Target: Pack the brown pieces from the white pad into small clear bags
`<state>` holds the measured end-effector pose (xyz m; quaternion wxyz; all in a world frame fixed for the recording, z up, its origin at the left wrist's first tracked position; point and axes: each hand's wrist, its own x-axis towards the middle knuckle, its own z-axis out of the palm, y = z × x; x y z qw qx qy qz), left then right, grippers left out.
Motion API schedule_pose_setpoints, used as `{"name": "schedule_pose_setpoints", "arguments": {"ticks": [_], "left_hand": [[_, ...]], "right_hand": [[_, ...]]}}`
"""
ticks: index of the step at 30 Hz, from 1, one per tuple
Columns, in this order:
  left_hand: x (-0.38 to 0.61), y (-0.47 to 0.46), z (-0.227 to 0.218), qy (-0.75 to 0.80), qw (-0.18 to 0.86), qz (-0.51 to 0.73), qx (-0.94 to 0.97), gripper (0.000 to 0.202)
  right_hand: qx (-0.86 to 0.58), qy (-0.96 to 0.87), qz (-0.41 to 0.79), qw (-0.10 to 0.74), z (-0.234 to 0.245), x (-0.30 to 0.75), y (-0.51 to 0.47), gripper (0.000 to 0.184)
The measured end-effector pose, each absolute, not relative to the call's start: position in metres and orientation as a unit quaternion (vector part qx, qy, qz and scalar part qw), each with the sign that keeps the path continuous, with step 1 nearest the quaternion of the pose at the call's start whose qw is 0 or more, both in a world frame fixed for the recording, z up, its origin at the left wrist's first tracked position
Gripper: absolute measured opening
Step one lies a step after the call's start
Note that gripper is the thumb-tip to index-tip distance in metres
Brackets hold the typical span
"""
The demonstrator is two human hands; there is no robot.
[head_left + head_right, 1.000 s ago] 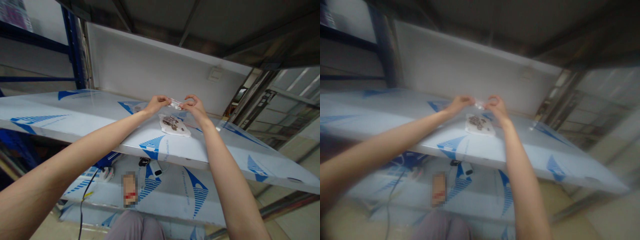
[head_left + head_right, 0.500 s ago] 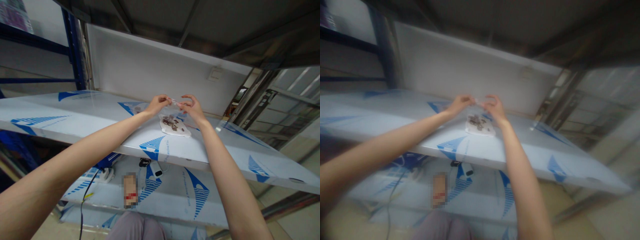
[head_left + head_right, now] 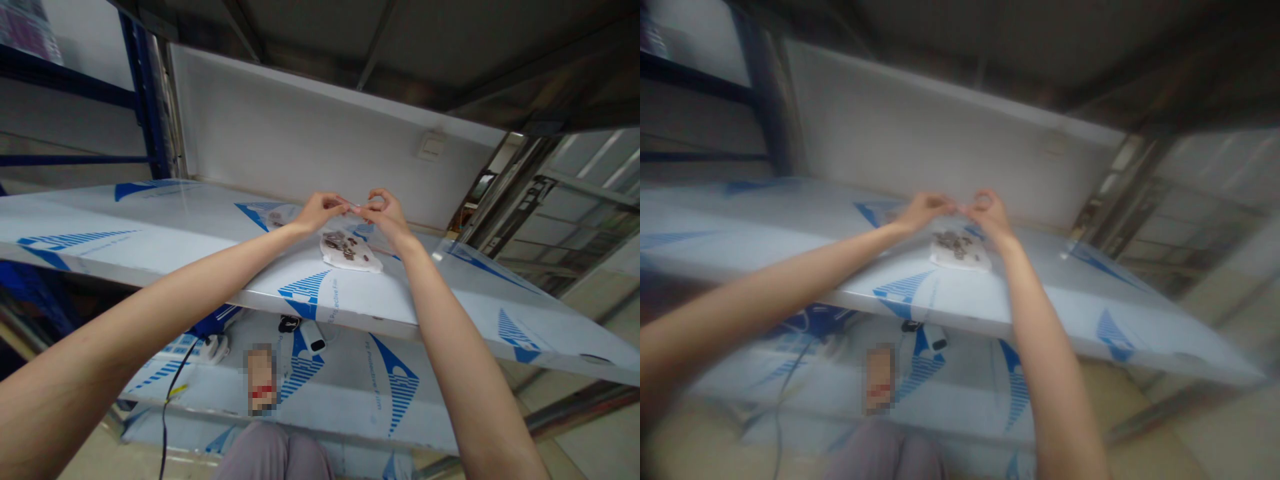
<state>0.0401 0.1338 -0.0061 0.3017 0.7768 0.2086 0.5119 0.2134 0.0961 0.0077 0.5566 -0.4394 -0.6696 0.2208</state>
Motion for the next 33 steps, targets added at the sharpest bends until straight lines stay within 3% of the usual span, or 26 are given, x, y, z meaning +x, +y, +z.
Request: {"name": "schedule_pose_setpoints", "arguments": {"ticks": [25, 33], "left_hand": [[0.039, 0.133, -0.002, 0.265, 0.255, 0.52, 0.771, 0.014], [0.03, 0.13, 0.004, 0.307, 0.219, 0.547, 0.748, 0.016]], "right_hand": [[-0.435, -0.655, 0.214, 0.579, 0.004, 0.214, 0.101, 0.052], [-0.464, -0.677, 0.162, 0.548, 0.0, 0.219, 0.105, 0.039]]}}
